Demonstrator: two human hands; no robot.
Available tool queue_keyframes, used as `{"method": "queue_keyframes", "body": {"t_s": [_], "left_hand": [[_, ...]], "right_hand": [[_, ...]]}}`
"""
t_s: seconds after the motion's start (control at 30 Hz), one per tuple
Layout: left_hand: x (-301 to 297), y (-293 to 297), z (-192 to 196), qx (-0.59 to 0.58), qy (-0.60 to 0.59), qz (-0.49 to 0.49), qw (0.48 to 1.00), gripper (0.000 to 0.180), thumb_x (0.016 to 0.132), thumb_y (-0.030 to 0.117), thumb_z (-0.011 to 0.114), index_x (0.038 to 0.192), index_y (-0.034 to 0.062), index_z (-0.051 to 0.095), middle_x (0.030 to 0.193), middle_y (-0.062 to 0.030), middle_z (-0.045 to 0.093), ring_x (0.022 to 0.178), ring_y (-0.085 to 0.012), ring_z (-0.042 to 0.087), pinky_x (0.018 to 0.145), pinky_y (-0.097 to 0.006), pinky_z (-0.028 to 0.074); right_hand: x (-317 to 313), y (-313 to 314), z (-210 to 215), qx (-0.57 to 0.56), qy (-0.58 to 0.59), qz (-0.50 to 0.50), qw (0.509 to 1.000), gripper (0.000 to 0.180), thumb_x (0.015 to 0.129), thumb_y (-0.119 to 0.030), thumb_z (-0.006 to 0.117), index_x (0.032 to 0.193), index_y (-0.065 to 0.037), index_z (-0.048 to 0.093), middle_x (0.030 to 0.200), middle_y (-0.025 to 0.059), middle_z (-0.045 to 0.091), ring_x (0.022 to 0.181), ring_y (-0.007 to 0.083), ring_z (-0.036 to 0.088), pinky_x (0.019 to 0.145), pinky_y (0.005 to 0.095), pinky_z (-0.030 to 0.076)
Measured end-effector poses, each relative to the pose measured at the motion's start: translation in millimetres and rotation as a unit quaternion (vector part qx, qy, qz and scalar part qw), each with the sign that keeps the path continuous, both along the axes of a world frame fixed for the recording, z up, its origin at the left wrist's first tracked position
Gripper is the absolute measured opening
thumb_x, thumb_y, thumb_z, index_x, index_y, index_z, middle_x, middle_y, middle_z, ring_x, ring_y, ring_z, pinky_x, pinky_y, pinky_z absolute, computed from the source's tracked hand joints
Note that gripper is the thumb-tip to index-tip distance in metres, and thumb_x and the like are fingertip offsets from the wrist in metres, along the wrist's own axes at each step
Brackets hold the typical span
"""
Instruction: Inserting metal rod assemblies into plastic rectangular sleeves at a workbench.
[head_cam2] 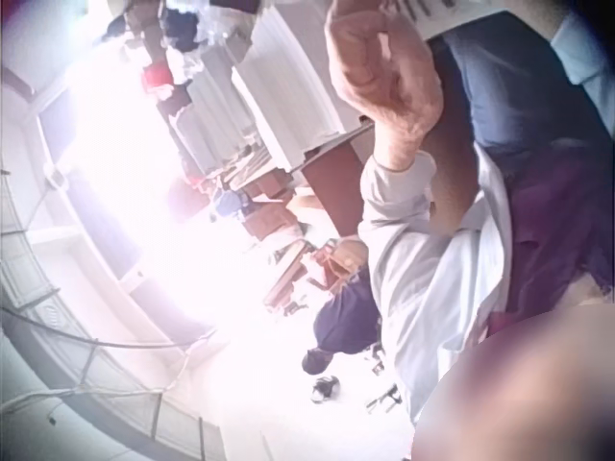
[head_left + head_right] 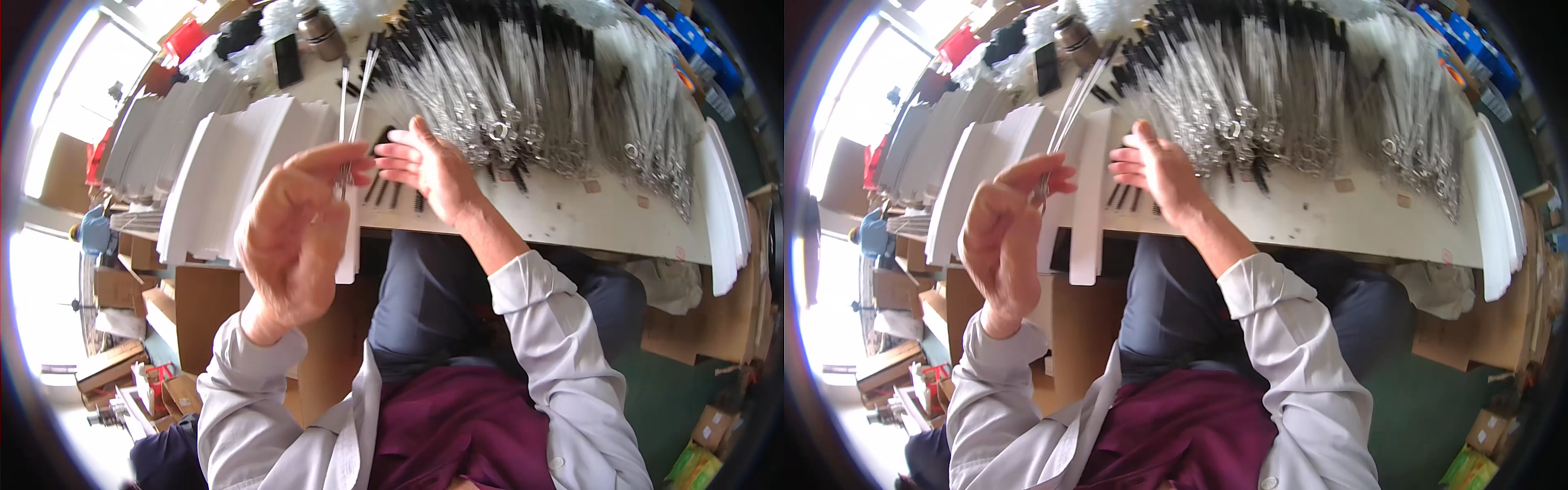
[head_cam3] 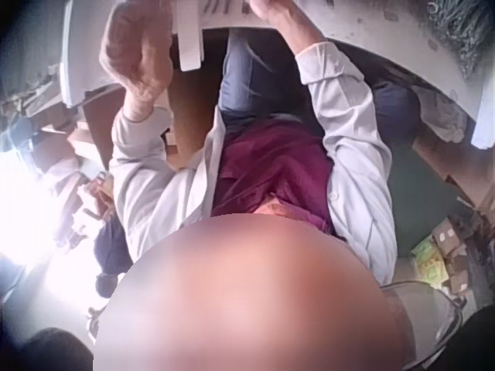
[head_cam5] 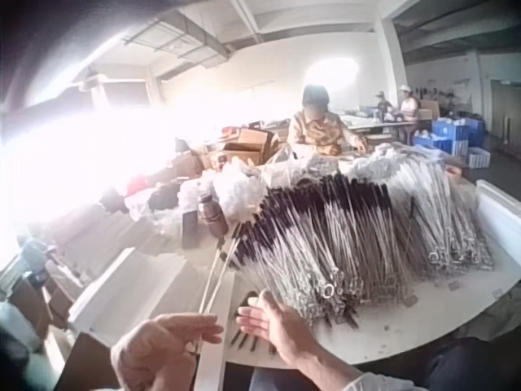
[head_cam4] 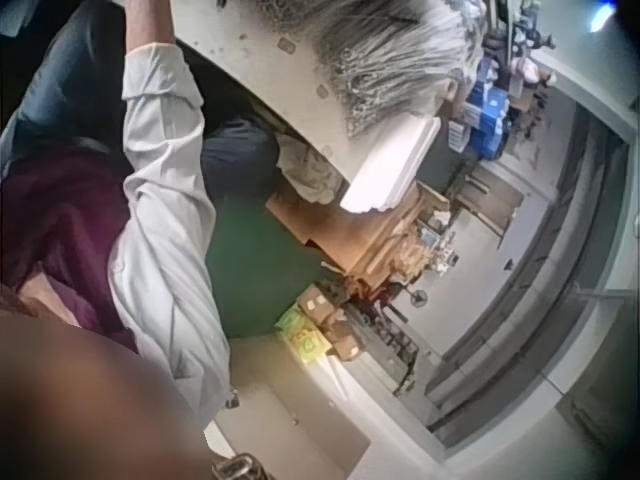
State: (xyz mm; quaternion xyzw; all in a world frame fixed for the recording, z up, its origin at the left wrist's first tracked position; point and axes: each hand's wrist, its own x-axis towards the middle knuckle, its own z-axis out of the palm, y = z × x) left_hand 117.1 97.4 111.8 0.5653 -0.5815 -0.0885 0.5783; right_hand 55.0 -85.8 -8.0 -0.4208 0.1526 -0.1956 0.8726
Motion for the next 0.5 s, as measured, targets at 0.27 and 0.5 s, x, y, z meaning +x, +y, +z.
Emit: {"method": "queue_keyframes", "body": {"t_s": [0.27,0.5], "left_hand": [[-45,-10,-14,0.017,-0.214,-0.079,0.974,0.015,0.081,-0.005,0.064,0.092,-0.0015,0.054,0.125,-0.0356,0.066,0.107,-0.0444,0.073,0.09,-0.042,0.06],[-81,-36,-38,-0.053,-0.286,-0.088,0.953,0.022,0.076,-0.003,0.07,0.095,0.0009,0.058,0.128,-0.0344,0.064,0.11,-0.0435,0.072,0.09,-0.043,0.061]], "right_hand": [[-74,31,87,0.116,-0.132,-0.006,0.984,0.068,0.112,-0.053,0.037,0.138,0.007,0.051,0.108,0.0231,0.073,0.09,0.0351,0.074,0.085,0.0467,0.059],[-131,14,88,0.186,-0.149,-0.183,0.954,0.037,0.115,-0.028,0.043,0.127,0.003,0.058,0.076,0.0022,0.049,0.06,0.0185,0.049,0.06,0.0339,0.046]]}}
